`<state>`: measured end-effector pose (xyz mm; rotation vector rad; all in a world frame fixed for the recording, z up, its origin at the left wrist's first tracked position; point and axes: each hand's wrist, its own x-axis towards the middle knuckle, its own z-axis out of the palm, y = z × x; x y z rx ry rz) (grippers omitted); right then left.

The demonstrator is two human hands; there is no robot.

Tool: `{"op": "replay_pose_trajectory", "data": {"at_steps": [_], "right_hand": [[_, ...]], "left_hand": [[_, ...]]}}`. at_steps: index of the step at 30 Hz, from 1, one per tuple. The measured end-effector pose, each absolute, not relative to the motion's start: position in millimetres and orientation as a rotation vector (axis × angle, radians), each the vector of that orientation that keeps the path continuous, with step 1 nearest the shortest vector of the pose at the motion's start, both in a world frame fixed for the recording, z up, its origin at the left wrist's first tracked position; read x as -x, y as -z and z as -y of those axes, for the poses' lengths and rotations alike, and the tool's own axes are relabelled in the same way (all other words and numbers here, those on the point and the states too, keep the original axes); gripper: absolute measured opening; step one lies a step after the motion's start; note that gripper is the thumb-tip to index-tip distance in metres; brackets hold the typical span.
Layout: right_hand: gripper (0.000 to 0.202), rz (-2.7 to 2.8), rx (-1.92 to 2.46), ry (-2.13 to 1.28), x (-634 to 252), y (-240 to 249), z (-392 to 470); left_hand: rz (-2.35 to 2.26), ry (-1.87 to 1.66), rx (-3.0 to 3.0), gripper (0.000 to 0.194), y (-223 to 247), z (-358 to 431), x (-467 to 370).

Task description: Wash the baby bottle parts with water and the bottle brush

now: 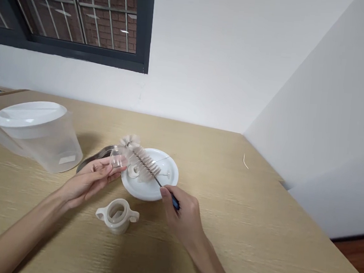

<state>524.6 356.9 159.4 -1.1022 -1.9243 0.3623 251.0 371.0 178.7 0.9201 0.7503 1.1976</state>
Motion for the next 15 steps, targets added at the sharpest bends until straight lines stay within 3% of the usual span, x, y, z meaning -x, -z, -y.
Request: {"op": "replay_pose_trajectory", "data": {"at_steps": [8, 15], "right_hand": [[0.024, 1.895, 1.124, -0.185, -526.1, -160.2, -358.2], [0.027, 1.865, 1.105, -0.236, -525.6, -161.4, -354.4]], "left_hand": [[-0.757, -1.282, -0.866, 0.044, -186.1, -369.8, -254.1], [-0.938, -1.406, -0.947, 0.054, -181.0, -373.0, -250.2]]}}
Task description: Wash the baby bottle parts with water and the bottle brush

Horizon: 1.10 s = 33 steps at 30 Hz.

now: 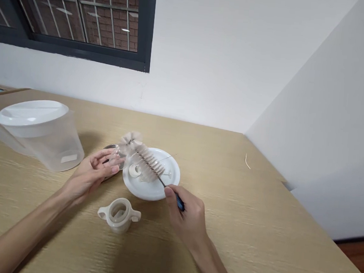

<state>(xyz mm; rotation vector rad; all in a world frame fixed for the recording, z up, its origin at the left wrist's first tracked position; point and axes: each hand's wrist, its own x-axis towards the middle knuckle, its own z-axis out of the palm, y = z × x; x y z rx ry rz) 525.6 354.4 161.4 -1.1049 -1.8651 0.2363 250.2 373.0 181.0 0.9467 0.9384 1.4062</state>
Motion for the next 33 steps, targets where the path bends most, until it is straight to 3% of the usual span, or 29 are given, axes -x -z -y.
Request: {"op": "replay_pose_trajectory", "data": {"at_steps": [7, 19, 33], "right_hand": [[0.027, 1.829, 1.154, -0.197, -532, -161, -361], [0.031, 1.832, 1.194, -0.166, -535, -162, -365], [0.033, 1.877, 1.247, -0.235, -538, -161, -367]], "left_hand": [[-1.003, -1.521, -1.098, 0.062, -178, -379, -251], [-1.063, -1.646, -1.245, 0.059, -175, -380, -252], [-1.160, -1.548, -1.308, 0.067, -176, -379, -249]]}}
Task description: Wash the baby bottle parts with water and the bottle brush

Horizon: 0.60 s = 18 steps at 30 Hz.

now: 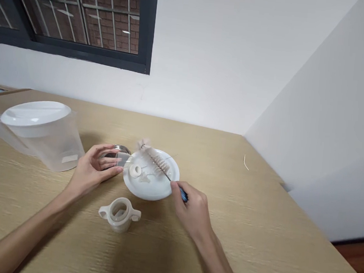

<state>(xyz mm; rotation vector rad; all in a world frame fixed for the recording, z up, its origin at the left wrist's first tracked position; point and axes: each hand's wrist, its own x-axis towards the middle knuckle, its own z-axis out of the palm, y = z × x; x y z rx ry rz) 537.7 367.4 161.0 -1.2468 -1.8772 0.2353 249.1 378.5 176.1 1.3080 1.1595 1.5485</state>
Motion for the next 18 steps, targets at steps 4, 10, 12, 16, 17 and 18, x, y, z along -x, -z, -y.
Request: {"op": "replay_pose_trajectory", "data": {"at_steps": [4, 10, 12, 16, 17, 18], "right_hand": [[0.033, 1.855, 1.184, -0.318, -538.7, -163.9, -363.6], [0.034, 1.907, 1.222, -0.288, -538.7, -162.7, -366.0], [0.035, 1.877, 1.259, -0.268, -540.6, -161.1, -368.3], [0.037, 1.834, 1.242, -0.345, -543.0, -162.3, -368.0], [0.037, 1.837, 1.230, -0.371, -542.7, -163.3, -367.1], [0.037, 1.850, 1.222, -0.393, -542.1, -164.3, -366.4]], "left_hand": [[-1.107, -1.561, -1.264, 0.070, -177.2, -379.3, -250.6], [-1.086, -1.506, -1.272, 0.071, -179.7, -378.4, -248.1], [-1.096, -1.472, -1.284, 0.070, -179.3, -378.1, -246.4], [-1.097, -1.453, -1.305, 0.067, -176.5, -379.0, -244.6], [-1.092, -1.456, -1.309, 0.067, -176.0, -379.4, -244.4], [-1.083, -1.458, -1.309, 0.066, -175.7, -379.6, -244.3]]}}
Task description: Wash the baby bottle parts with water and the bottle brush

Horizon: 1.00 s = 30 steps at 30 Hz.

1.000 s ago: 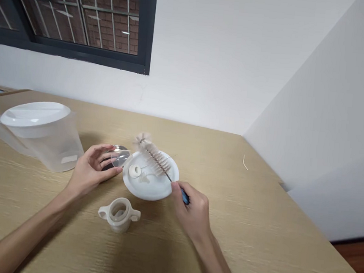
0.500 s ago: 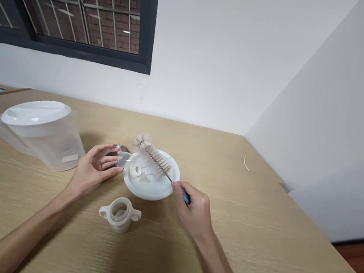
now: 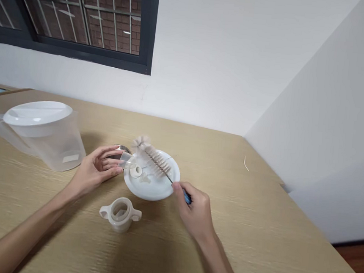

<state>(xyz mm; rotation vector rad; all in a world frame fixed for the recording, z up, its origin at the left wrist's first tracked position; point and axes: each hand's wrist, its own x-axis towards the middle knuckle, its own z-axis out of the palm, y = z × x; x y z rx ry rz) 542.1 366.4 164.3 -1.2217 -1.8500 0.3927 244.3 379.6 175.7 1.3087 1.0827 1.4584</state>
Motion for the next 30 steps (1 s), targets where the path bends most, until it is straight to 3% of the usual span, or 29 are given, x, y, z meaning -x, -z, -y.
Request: {"op": "replay_pose_trajectory", "data": {"at_steps": [16, 30], "right_hand": [[0.036, 1.964, 1.202, -0.244, -531, -166, -362], [0.027, 1.983, 1.116, -0.140, -526, -163, -357]], "left_hand": [[-1.002, -1.347, -0.893, 0.051, -181, -375, -250], [-0.944, -1.348, -0.781, 0.051, -183, -376, -247]]}}
